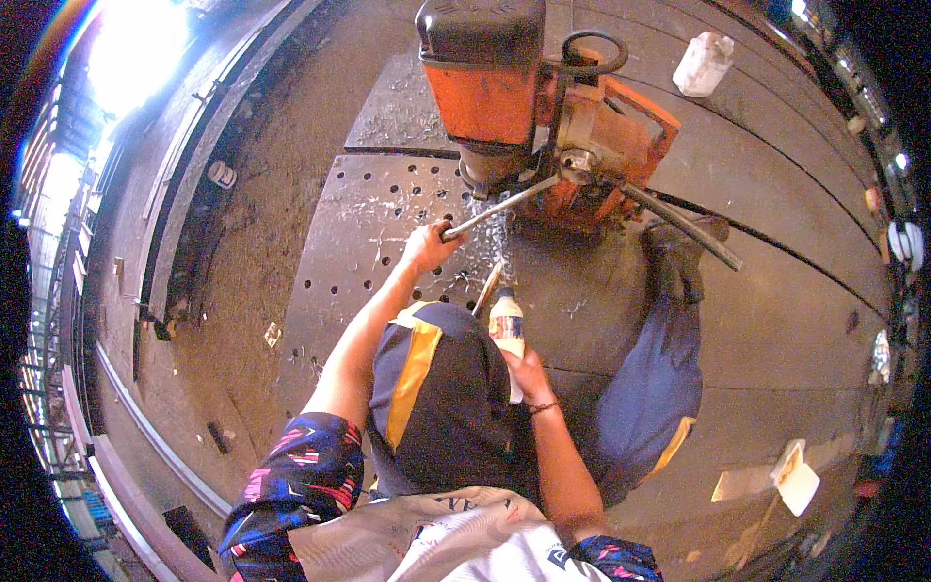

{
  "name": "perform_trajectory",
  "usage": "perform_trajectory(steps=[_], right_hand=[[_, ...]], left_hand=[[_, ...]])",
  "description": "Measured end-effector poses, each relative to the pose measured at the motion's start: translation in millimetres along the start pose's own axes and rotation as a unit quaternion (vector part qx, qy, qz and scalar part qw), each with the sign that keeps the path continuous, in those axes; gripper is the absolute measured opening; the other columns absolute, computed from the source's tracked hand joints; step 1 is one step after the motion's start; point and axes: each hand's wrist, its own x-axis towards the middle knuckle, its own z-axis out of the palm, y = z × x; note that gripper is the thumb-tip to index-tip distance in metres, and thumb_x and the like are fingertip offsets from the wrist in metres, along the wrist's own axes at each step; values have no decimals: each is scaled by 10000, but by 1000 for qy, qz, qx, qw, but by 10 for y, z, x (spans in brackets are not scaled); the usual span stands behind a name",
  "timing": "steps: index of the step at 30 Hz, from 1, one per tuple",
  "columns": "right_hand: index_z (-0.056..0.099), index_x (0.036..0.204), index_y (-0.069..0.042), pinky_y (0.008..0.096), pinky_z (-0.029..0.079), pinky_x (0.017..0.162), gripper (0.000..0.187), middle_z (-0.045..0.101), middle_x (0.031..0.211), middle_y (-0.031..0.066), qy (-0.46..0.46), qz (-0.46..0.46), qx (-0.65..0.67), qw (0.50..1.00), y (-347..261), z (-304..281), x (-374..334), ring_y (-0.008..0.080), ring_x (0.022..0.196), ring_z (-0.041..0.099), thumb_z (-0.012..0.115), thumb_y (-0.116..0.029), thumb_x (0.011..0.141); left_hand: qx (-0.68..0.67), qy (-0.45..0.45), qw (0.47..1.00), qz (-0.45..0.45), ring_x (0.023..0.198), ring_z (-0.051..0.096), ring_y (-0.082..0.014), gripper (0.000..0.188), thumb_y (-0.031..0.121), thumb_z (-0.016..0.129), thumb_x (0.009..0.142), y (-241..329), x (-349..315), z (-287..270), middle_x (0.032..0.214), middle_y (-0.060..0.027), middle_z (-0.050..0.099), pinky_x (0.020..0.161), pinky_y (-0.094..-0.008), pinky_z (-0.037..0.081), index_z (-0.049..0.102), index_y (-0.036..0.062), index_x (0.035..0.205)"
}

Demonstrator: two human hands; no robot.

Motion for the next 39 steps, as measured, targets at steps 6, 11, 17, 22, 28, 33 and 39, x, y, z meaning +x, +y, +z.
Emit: perform_trajectory(steps=[6,11,17,22,28,33,39], right_hand=[[640,1205,-14,311,508,850,386,698,1106,66,2,8,-22,1000,-11,-21,8,170,959,647,700,-231,892],[642,1210,-22,309,505,852,403,692,1126,69,4,-18,-14,1000,34,-32,23,166,976,642,700,-256,888],[651,1197,-15,309,512,831,394,696,1101,66,-20,-34,-9,999,13,-3,-4,161,950,652,690,-265,895],[661,1188,-15,310,518,802,391,703,1073,62,-12,-7,-4,1000,-42,17,-33,156,911,658,690,-272,896],[664,1191,-26,307,513,794,389,700,1071,48,-13,-4,-8,1000,-38,-8,-30,147,908,649,697,-278,896],[648,1214,-33,302,503,818,409,690,1104,47,19,-17,-43,999,-46,15,-18,144,944,632,712,-276,891],[641,1214,-27,301,501,846,409,687,1121,58,4,1,-12,1000,-9,-13,-6,154,966,632,710,-261,885]], left_hand=[[9,2,1000,1,864,682,-395,481,549,670,834,-46,18,25,859,-197,699,759,-487,522,677,74,909],[11,-8,1000,-7,860,683,-394,465,547,661,841,5,3,6,856,-193,699,756,-485,522,685,89,917],[-4,-13,1000,-1,864,682,-394,457,548,658,843,16,-14,-21,858,-192,699,755,-486,522,692,100,930],[-7,-9,1000,0,857,680,-398,439,527,649,846,41,-26,-17,845,-200,694,751,-488,520,686,94,910],[-8,-11,1000,-3,850,681,-398,431,518,649,844,47,-27,-24,841,-204,693,752,-487,520,686,93,902],[-10,-13,1000,-4,855,685,-392,452,531,661,838,58,-41,-32,848,-199,699,758,-480,525,699,91,933],[-8,-8,1000,0,867,685,-389,461,524,673,839,45,-25,1,862,-200,701,763,-475,525,694,76,943]])
